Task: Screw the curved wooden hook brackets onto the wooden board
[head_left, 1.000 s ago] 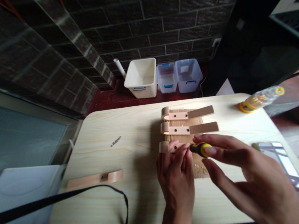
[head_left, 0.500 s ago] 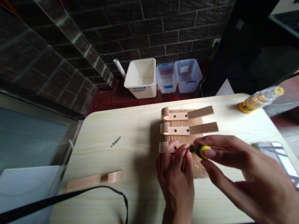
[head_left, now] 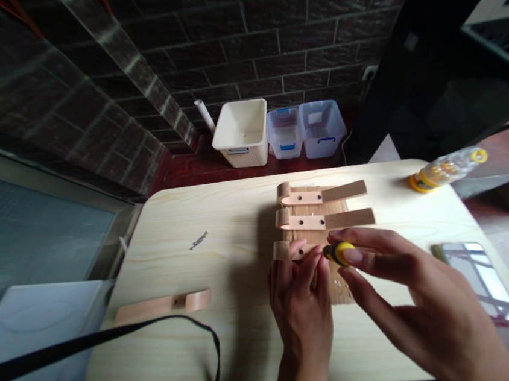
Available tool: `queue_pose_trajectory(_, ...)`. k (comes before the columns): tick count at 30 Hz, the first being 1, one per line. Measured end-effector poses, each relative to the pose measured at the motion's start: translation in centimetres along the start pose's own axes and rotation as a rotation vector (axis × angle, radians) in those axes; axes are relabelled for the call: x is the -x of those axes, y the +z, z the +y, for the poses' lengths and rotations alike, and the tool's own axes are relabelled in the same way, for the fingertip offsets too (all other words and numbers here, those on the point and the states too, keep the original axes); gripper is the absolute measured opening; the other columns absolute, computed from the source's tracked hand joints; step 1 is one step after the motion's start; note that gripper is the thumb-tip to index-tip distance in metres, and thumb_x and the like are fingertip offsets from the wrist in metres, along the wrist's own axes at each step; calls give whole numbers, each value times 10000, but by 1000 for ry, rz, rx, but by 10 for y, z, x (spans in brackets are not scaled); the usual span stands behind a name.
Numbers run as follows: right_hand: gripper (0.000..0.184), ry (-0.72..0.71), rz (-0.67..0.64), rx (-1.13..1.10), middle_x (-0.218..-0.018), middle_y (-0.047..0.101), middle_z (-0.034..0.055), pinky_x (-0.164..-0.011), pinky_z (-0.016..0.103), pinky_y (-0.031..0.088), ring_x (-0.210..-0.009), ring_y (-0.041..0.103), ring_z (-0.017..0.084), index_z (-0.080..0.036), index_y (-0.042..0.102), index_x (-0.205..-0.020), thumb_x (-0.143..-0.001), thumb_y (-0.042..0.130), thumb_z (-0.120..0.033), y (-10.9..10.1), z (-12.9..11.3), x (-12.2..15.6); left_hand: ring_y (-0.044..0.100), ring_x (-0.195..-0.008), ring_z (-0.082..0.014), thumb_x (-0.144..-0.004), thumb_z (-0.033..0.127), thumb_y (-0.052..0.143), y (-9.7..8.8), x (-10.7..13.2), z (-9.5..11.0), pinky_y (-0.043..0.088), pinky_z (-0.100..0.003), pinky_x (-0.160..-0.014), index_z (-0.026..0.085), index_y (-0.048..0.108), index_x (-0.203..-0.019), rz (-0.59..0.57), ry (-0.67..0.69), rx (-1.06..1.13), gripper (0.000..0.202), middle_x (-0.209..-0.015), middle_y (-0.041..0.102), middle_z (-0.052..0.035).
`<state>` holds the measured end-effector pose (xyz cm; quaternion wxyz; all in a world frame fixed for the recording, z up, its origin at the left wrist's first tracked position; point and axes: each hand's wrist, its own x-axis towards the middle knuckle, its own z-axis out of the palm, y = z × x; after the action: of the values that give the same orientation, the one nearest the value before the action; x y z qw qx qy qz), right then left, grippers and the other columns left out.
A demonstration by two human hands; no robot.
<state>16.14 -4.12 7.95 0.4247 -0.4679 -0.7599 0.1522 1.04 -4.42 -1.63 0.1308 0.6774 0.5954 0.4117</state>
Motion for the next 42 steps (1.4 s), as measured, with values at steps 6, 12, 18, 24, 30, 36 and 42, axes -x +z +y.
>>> queue_pose_trajectory(6, 207, -8, -61, -4, -1405, 749, 97, -1005, 212, 652, -1268, 769, 191, -254, 628, -1186, -1019, 664, -136, 0, -2, 3, 772, -1102, -249, -1028, 239, 688, 1, 0, 0, 653, -398, -933, 302, 777, -1208, 57, 42, -44, 210, -1249, 782, -80)
queue_pose_trajectory(12, 193, -20, -36, 23, -1259, 751, 50, -929, 135, 639, -1166, 789, 126, -260, 645, -1163, -1018, 668, -134, 1, -1, -3, 783, -1066, -251, -1038, 228, 664, -2, -3, 1, 650, -409, -915, 306, 772, -1207, 53, 43, -50, 215, -1288, 783, -80)
queue_pose_trajectory(18, 280, -3, -30, -36, -1425, 725, 94, -1108, 168, 574, -1315, 735, 158, -231, 625, -1221, -979, 716, -124, -4, -1, 2, 778, -1106, -245, -1039, 213, 657, -3, -2, 0, 644, -404, -956, 303, 775, -1210, 33, 60, -60, 226, -1268, 787, -76)
queue_pose_trajectory(24, 230, -37, -61, 60, -1336, 757, 68, -1030, 111, 590, -1230, 776, 134, -242, 640, -1232, -1017, 698, -183, -7, 2, 4, 775, -1112, -243, -1021, 192, 686, -2, -1, 1, 643, -397, -963, 308, 768, -1210, 36, 32, -36, 237, -1249, 786, -67)
queue_pose_trajectory(30, 203, -47, -44, 62, -1291, 753, 58, -991, 99, 598, -1186, 781, 114, -239, 650, -1220, -1028, 680, -179, -8, 0, 2, 781, -1080, -224, -1055, 196, 636, -2, -2, 1, 648, -380, -927, 309, 753, -1215, 14, 17, -11, 228, -1295, 780, -61)
queue_pose_trajectory(36, 184, -19, -56, 1, -1426, 728, 82, -1141, 118, 512, -1346, 711, 124, -222, 628, -1189, -1027, 656, -138, -9, -4, 4, 778, -1088, -231, -1039, 212, 664, -2, -3, 1, 641, -387, -938, 313, 768, -1190, 22, 33, -39, 209, -1294, 777, -56)
queue_pose_trajectory(42, 161, -30, 1, 36, -1306, 758, 46, -1030, 64, 548, -1222, 753, 73, -233, 637, -1160, -1039, 652, -129, -7, 1, 2, 780, -1087, -221, -1043, 210, 666, 0, -1, 0, 655, -381, -943, 303, 769, -1205, 5, 4, 33, 212, -1323, 763, -64)
